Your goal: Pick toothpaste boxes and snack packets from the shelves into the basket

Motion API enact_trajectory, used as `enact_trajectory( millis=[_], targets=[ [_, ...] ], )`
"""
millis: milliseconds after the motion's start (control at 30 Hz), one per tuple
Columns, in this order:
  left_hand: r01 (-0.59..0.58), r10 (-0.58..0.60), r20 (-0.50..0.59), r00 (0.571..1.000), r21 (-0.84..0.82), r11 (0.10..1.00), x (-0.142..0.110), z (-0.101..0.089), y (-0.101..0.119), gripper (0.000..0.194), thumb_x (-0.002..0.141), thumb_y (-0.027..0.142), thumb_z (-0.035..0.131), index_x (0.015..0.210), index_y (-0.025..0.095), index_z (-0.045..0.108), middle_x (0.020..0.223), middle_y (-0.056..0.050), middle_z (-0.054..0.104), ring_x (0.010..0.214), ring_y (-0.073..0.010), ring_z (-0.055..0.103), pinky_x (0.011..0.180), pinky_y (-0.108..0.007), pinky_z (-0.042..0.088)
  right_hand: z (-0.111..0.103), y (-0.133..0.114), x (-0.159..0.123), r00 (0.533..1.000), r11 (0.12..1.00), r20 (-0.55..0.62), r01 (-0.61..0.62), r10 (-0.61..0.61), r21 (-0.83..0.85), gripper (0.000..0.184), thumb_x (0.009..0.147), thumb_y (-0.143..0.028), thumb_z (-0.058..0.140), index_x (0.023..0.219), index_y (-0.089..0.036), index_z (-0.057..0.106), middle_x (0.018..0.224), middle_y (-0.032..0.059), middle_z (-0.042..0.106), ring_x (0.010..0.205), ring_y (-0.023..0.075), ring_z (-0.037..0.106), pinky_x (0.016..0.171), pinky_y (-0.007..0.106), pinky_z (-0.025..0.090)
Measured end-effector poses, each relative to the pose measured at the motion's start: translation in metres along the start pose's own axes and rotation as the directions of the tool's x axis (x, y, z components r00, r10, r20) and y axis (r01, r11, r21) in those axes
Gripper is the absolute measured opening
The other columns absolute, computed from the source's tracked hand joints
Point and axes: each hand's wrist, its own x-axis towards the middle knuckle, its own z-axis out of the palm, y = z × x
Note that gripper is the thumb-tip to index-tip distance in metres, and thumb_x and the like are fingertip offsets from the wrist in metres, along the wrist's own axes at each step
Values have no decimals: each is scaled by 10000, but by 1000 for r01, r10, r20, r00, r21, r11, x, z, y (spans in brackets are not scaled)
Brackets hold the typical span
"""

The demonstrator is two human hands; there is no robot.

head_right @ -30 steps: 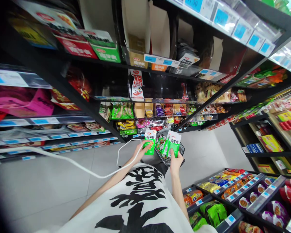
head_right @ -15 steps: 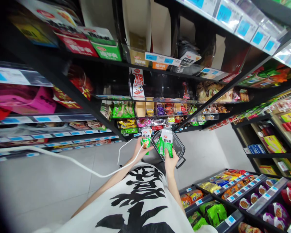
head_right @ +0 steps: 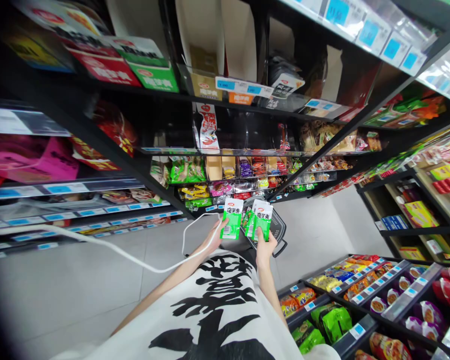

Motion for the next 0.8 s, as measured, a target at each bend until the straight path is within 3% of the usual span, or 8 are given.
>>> enact_trajectory(
  millis=[167,300,467,600,700,800],
  targets=[
    [56,-57,-9,998,-38,998,0,-1,-3,604,778,585,766,1248,218,674,1108,-111,779,1134,-288,697,980,-424,531,-3,2,1,1000,1000,-10,-20,20,14,506,684,-504,837,949,-77,781,883,107,772,750,209,646,700,310,528],
    [104,-102,18,995,-96,990,-5,9,2,611,795,609,748,1247,203,686,1135,-123,774,1140,-310,696,977,-444,541,2,3,-2,999,1000,28,-20,19,20,463,689,-482,835,922,-86,772,859,96,763,733,193,630,707,303,523],
    [187,-169,108,980,-183,965,-17,30,7,687,721,607,817,1247,184,694,1164,-133,766,1116,-337,705,983,-467,540,15,10,-17,958,1000,287,-22,22,-2,371,760,-460,763,894,-114,766,807,52,747,713,176,613,684,277,516],
    [117,-115,21,993,-92,989,-20,34,5,690,692,616,828,1203,167,716,1216,-136,751,1169,-340,680,1064,-473,492,22,16,-23,908,1000,418,-16,19,-10,360,811,-396,687,1033,-124,763,953,68,770,873,211,659,798,293,538],
    [34,-32,-78,996,16,999,-14,29,1,695,709,661,781,1202,175,713,1320,-146,703,1312,-362,590,1147,-488,416,22,15,-16,912,999,410,-10,30,-53,439,778,-424,723,1110,-140,758,1109,96,759,1061,267,667,924,329,532],
    [22,4,-200,980,128,992,-8,25,0,704,686,620,811,1247,214,682,1475,-132,598,1479,-356,411,1236,-466,289,19,11,-5,910,995,402,-82,96,-51,538,778,-506,734,1202,-175,736,1240,103,725,1199,302,640,999,361,520]
  ],
)
